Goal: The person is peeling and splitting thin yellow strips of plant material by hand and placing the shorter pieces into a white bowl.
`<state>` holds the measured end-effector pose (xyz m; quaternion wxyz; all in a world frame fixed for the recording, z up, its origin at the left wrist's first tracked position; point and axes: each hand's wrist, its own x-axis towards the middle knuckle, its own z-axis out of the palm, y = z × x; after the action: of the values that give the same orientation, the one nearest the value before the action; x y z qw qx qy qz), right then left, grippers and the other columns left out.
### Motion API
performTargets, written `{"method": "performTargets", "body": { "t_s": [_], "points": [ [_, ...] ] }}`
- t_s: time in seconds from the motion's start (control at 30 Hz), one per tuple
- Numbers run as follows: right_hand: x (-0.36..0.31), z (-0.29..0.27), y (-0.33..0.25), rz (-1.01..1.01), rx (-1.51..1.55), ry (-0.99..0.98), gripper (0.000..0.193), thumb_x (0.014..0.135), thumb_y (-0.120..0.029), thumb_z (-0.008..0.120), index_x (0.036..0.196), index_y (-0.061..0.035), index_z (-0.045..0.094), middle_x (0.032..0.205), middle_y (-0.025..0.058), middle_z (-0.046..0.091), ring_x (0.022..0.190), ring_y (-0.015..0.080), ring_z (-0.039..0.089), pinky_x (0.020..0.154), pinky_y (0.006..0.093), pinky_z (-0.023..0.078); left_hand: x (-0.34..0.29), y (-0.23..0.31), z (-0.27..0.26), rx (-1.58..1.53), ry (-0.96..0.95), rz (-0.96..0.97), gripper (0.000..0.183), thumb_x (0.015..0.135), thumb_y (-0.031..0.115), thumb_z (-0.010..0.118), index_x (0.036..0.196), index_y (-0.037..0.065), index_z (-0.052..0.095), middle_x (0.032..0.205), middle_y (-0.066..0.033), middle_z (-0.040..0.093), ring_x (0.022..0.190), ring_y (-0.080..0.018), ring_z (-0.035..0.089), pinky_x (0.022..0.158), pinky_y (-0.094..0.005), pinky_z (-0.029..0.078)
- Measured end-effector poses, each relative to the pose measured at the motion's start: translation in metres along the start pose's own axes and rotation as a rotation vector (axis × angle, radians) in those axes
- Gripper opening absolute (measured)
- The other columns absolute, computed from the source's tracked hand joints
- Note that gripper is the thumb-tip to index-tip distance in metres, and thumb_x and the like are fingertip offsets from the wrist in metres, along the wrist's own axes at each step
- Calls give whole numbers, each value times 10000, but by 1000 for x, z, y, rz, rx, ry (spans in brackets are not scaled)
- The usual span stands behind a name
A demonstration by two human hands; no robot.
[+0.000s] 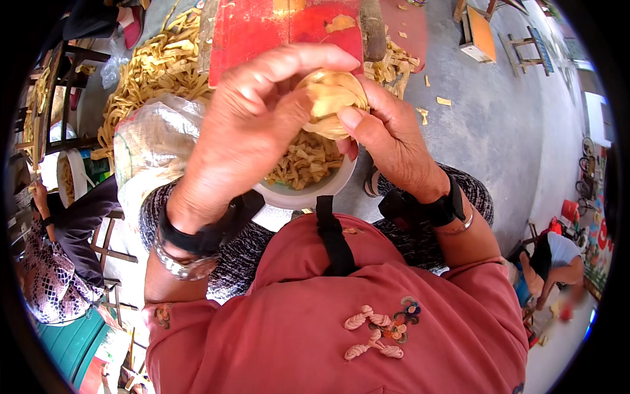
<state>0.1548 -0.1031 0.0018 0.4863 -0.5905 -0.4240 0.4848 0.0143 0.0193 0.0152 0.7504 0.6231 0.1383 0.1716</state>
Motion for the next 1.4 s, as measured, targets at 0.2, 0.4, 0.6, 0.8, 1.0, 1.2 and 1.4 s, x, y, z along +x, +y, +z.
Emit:
{"method": "performTargets", "body": {
  "t_s": [0.2, 0.4, 0.6, 0.8, 1.0, 1.2, 1.4],
  "points": [
    [-4, -1, 1, 28, 125, 14, 288, 934, -226, 483, 1119, -7, 510, 756, -2, 528, 620, 36, 482, 529, 196, 393, 0, 1, 8, 321, -78, 91, 375, 894, 110, 504, 1251, -4, 516, 1278, -95, 499, 1129, -179, 493, 975, -298, 364],
    [-5, 0, -1, 24, 83, -41, 302, 928, -206, 514, 1159, -14, 484, 813, 19, 551, 685, 52, 521, 602, 207, 431, 3, -12, 9, 411, -44, 181, 392, 952, 244, 478, 1243, -16, 518, 1251, -120, 538, 1082, -181, 525, 948, -305, 399],
    [0, -2, 11, -192, 207, 113, 427, 851, -117, 661, 1143, -38, 360, 930, 94, 609, 811, 106, 603, 705, 234, 482, 1, -4, 9, 118, 6, -46, 429, 980, 328, 407, 1173, -18, 571, 1141, -130, 608, 947, -164, 601, 851, -287, 476],
    [-2, -13, 18, -227, 94, -4, 498, 763, -111, 746, 1133, -51, 418, 863, 42, 598, 794, 76, 583, 661, 197, 447, -4, -1, 11, -290, -107, -208, 561, 978, 444, 328, 1145, -37, 563, 932, -106, 591, 715, -174, 601, 717, -326, 534],
    [-8, -25, 15, -148, -84, 154, 186, 822, -122, 687, 715, -43, 557, 634, -68, 441, 590, 16, 363, 510, 197, 294, -3, 6, -3, -470, -9, -228, 541, 977, 412, 354, 1143, -63, 550, 912, -63, 524, 616, -106, 478, 630, -334, 555],
    [-9, -30, 22, -103, -82, 131, 190, 823, -156, 698, 727, -48, 574, 637, -65, 475, 597, 17, 381, 521, 198, 307, -5, 8, -11, -450, 86, -242, 563, 976, 424, 350, 1133, -75, 559, 880, -45, 505, 598, -93, 459, 625, -336, 545],
    [-5, -28, 19, -75, -161, 141, 187, 823, -162, 697, 754, -27, 587, 686, -47, 519, 655, 35, 435, 571, 206, 354, -7, 1, 4, 132, 257, -187, 472, 942, 399, 495, 1090, -34, 611, 706, -20, 550, 515, -71, 495, 514, -232, 465]
  ]
}}
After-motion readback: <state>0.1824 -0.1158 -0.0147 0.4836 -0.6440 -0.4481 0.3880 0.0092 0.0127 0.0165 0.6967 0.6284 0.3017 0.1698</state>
